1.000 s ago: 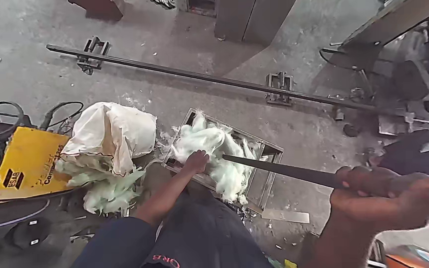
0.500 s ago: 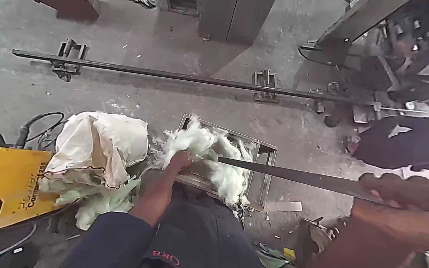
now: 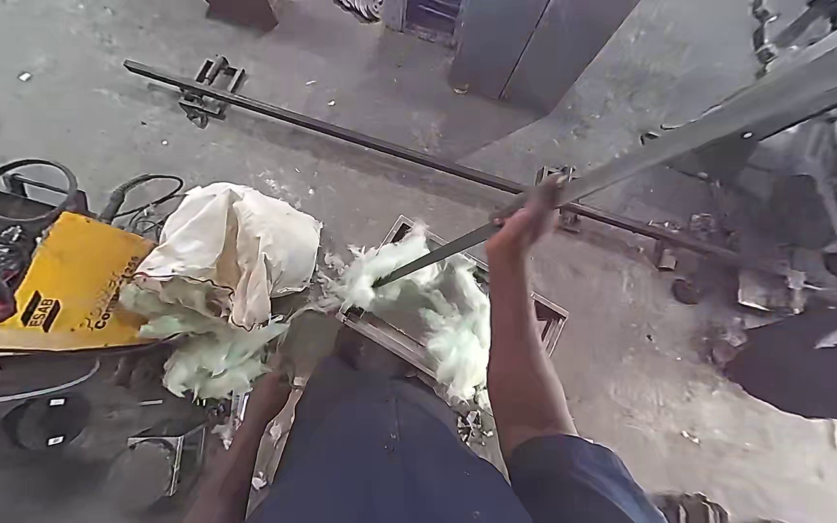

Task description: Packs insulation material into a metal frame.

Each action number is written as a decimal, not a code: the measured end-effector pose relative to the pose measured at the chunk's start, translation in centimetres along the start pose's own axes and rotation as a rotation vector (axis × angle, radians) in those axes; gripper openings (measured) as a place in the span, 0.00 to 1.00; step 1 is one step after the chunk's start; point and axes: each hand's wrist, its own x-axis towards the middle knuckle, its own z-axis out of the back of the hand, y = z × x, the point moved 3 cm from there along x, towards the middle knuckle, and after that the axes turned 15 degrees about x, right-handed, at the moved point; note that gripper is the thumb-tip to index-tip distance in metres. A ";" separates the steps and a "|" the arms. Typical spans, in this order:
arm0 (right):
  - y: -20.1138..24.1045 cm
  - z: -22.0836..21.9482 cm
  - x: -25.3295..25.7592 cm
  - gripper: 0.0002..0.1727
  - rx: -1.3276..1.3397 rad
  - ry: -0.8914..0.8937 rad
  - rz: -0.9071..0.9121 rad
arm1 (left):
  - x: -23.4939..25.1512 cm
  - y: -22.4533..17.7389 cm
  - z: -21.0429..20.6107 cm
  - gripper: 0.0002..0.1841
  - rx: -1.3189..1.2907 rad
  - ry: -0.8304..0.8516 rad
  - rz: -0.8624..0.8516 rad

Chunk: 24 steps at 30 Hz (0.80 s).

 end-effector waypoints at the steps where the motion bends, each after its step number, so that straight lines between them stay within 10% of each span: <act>1: -1.7 -0.9 -0.4 0.25 0.010 0.003 -0.013 | -0.6 1.8 -1.6 0.21 0.009 0.035 -0.004; 7: 5.7 -8.3 0.4 0.24 -0.112 0.119 0.091 | 0.2 12.9 -10.0 0.22 0.081 0.336 -0.048; 12: 13.0 -14.4 1.9 0.22 -0.130 0.080 0.231 | 1.5 21.0 -7.4 0.21 -0.054 0.387 0.070; 19: 3.6 -15.4 -1.8 0.25 -0.274 -0.063 0.189 | 9.7 29.6 -1.0 0.20 -0.295 0.204 0.149; 24: 5.2 -17.1 -6.7 0.22 -0.303 -0.036 0.331 | 16.8 30.0 3.9 0.20 -0.468 0.078 0.109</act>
